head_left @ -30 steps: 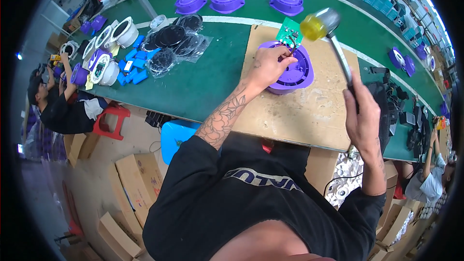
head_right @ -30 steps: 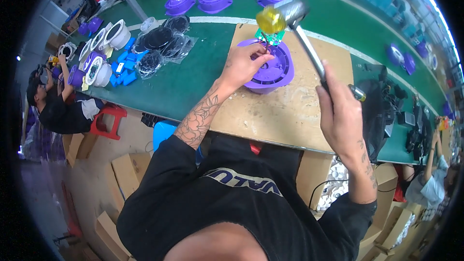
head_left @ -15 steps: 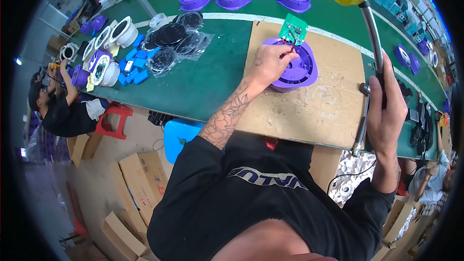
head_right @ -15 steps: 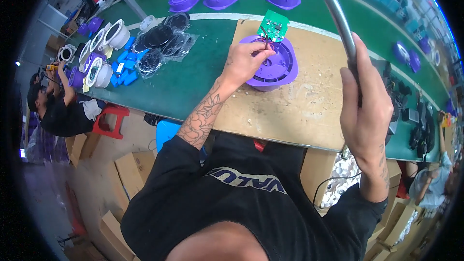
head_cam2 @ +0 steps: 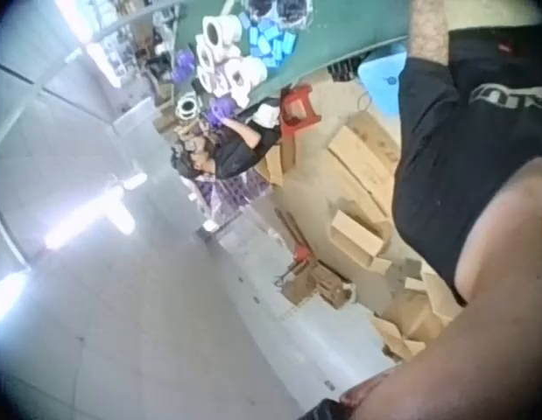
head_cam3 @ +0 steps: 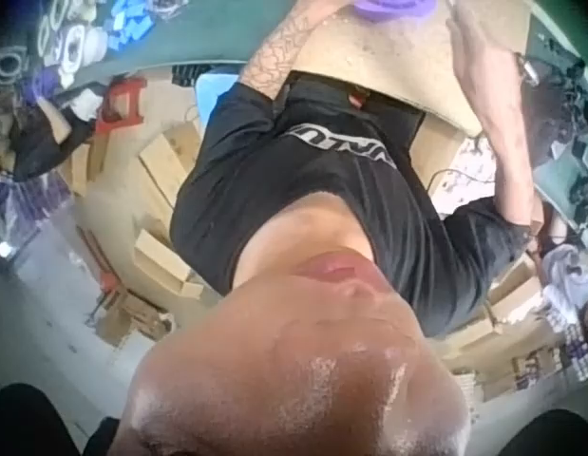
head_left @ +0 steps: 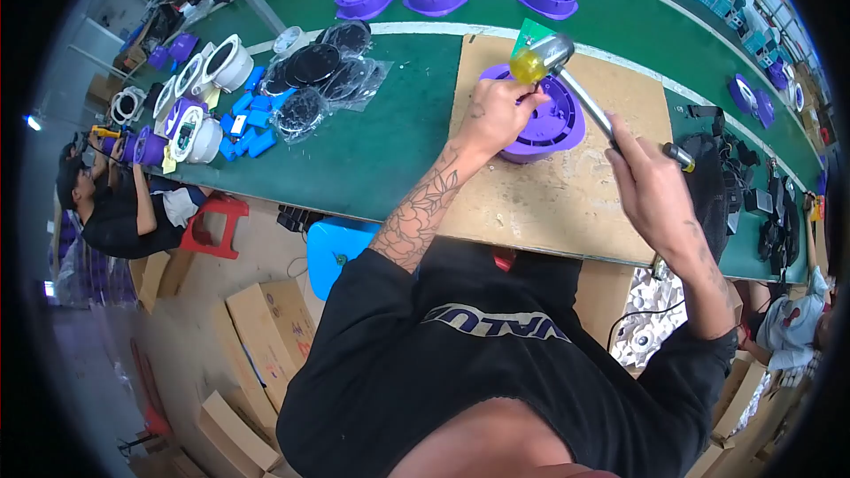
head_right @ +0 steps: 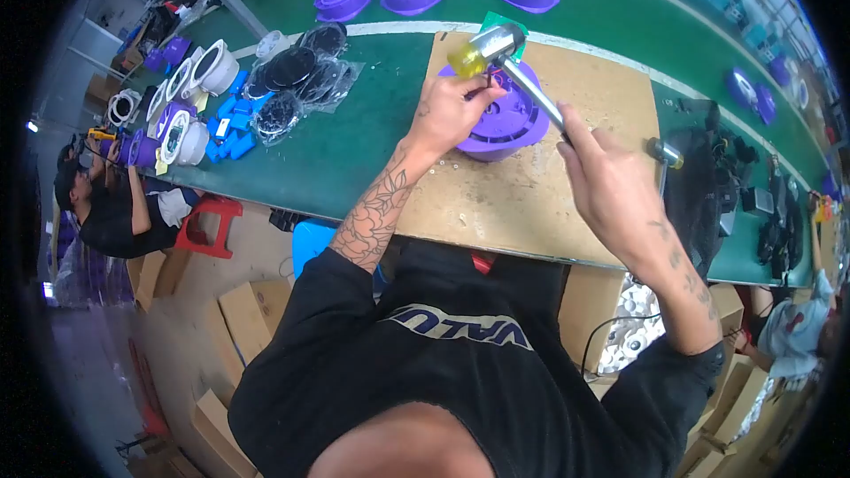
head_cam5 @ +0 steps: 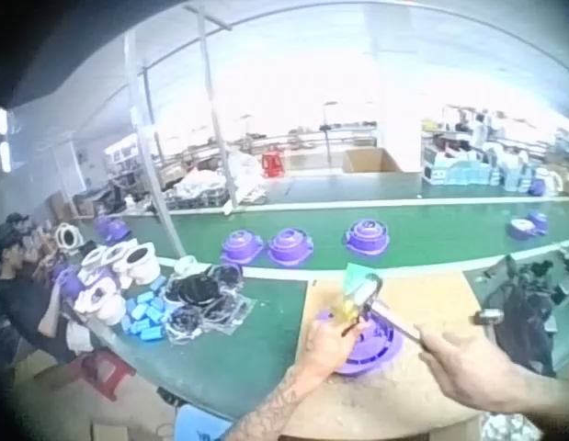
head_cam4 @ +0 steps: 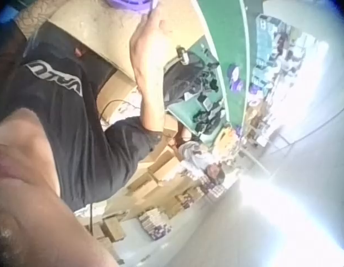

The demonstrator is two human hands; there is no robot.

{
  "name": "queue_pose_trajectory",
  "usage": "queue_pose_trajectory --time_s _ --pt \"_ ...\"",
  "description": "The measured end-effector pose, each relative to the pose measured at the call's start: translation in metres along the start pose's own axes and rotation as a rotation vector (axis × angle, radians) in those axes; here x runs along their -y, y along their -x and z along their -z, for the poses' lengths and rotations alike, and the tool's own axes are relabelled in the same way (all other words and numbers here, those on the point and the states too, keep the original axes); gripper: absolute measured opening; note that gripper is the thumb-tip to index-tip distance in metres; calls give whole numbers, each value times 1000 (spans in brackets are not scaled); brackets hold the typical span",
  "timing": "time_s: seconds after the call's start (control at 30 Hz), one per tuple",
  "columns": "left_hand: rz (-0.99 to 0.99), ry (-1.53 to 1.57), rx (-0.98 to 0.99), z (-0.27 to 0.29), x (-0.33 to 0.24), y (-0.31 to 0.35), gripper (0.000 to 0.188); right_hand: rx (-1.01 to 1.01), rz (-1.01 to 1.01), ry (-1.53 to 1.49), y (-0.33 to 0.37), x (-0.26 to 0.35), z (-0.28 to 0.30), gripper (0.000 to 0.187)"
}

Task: The person assembles small plastic fans by fitting purple fan housings, white fan blades, circuit boards, and wiring components together, then securing them with a hammer and an Allen key.

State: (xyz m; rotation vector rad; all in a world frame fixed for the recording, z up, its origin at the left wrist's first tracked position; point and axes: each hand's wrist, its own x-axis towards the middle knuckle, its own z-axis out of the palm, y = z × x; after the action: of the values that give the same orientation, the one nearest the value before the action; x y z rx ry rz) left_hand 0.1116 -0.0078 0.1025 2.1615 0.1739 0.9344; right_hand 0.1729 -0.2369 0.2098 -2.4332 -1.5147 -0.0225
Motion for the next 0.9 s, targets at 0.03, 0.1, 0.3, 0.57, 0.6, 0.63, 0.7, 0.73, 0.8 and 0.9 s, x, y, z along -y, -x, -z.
queue_pose_trajectory --time_s 0.03,0.1,0.3,0.57,0.6,0.63,0.7,0.73,0.8,0.9 --pt "-27 -22 -2 0 5 -3 17 40 -73 -84 -2 6 6 41" --pt "-38 -23 0 1 13 -5 17 -202 58 -69 -4 4 16 43" --pt "33 -3 48 -1 -4 1 16 -369 189 -67 1 -2 1 47" --pt "18 11 47 -1 3 -1 13 -590 210 -61 0 4 23 45" --pt "16 18 40 0 4 -1 13 -600 248 -26 -1 1 12 46" --pt "7 30 34 0 2 -3 13 -379 143 -56 4 -3 -2 47" --pt "73 -18 54 1 -1 -2 13 -68 6 -68 8 -8 -10 47" --pt "140 -77 48 3 0 -7 12 -22 -34 -97 8 -10 -7 47" --pt "72 -59 31 0 8 -2 13 -122 16 -120 11 -6 6 47" --pt "36 -27 51 1 6 -5 14 -363 84 -126 10 2 20 50"
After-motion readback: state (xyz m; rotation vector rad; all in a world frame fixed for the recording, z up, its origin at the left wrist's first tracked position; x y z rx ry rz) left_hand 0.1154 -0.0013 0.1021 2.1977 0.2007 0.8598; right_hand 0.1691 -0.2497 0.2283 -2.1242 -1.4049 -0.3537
